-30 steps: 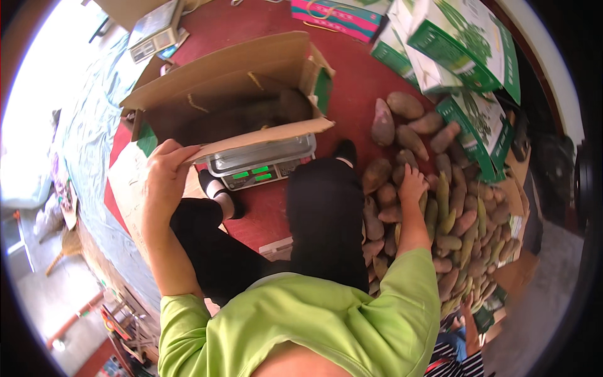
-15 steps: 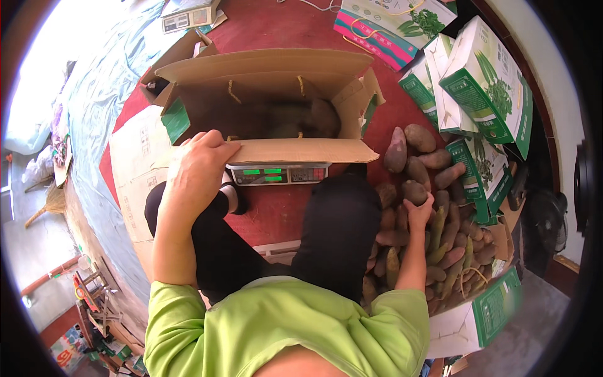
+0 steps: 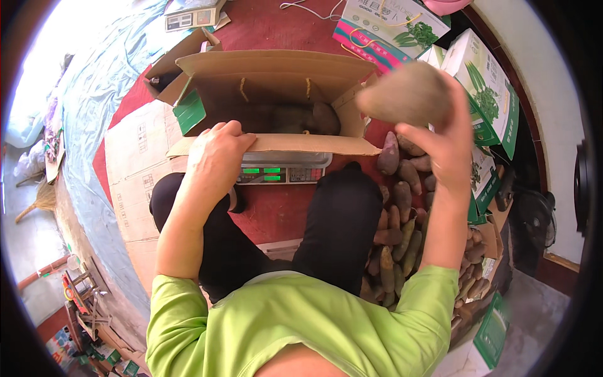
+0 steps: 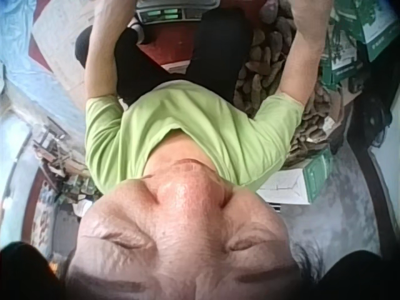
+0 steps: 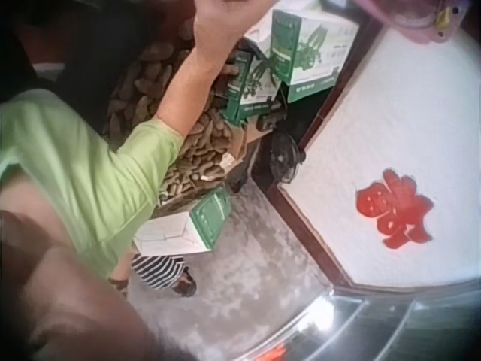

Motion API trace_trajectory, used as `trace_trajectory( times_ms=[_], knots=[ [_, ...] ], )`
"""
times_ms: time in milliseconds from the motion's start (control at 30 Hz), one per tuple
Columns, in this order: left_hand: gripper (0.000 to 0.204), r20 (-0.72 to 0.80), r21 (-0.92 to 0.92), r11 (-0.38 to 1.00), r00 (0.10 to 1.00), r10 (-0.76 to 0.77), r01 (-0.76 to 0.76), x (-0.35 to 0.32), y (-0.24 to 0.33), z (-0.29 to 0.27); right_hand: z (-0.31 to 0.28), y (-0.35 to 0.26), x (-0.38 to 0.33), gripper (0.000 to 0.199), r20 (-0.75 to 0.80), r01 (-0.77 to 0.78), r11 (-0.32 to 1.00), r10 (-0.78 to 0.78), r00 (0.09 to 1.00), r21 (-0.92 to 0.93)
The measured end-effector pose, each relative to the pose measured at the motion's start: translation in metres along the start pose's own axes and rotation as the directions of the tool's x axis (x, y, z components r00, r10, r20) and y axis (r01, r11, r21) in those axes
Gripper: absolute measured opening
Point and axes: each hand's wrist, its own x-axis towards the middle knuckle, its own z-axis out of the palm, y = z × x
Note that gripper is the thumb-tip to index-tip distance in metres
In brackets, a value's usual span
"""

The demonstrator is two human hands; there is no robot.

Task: Packing and weighing long brown vegetables into cardboard boxes for shipping.

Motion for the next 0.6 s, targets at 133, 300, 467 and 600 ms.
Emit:
trace_trajectory(
  times_ms=[133, 300, 467, 600],
  knots=[
    [0.023, 0.005, -0.008, 1.0, 1.0, -0.01, 0.011, -0.003, -0.003, 0.001, 0.071, 0.025, 0.044, 0.068, 0.289, 0.038, 0.984, 0.015, 0.957, -0.176],
    [0.031, 0.011, -0.016, 1.0, 1.0, 0.022, -0.022, -0.003, -0.003, 0.001, 0.15, 0.077, 0.07, 0.07, 0.522, 0.017, 0.896, 0.243, 0.817, -0.444],
    [0.03, 0.018, -0.02, 0.999, 0.999, 0.029, -0.029, -0.002, -0.005, 0.002, 0.203, 0.097, 0.079, 0.077, 0.56, 0.051, 0.829, 0.33, 0.76, -0.557],
    [0.028, 0.01, -0.021, 0.999, 1.0, 0.027, -0.027, -0.002, -0.005, 0.002, 0.212, 0.109, 0.084, 0.073, 0.568, 0.106, 0.829, 0.276, 0.775, -0.549]
  ],
)
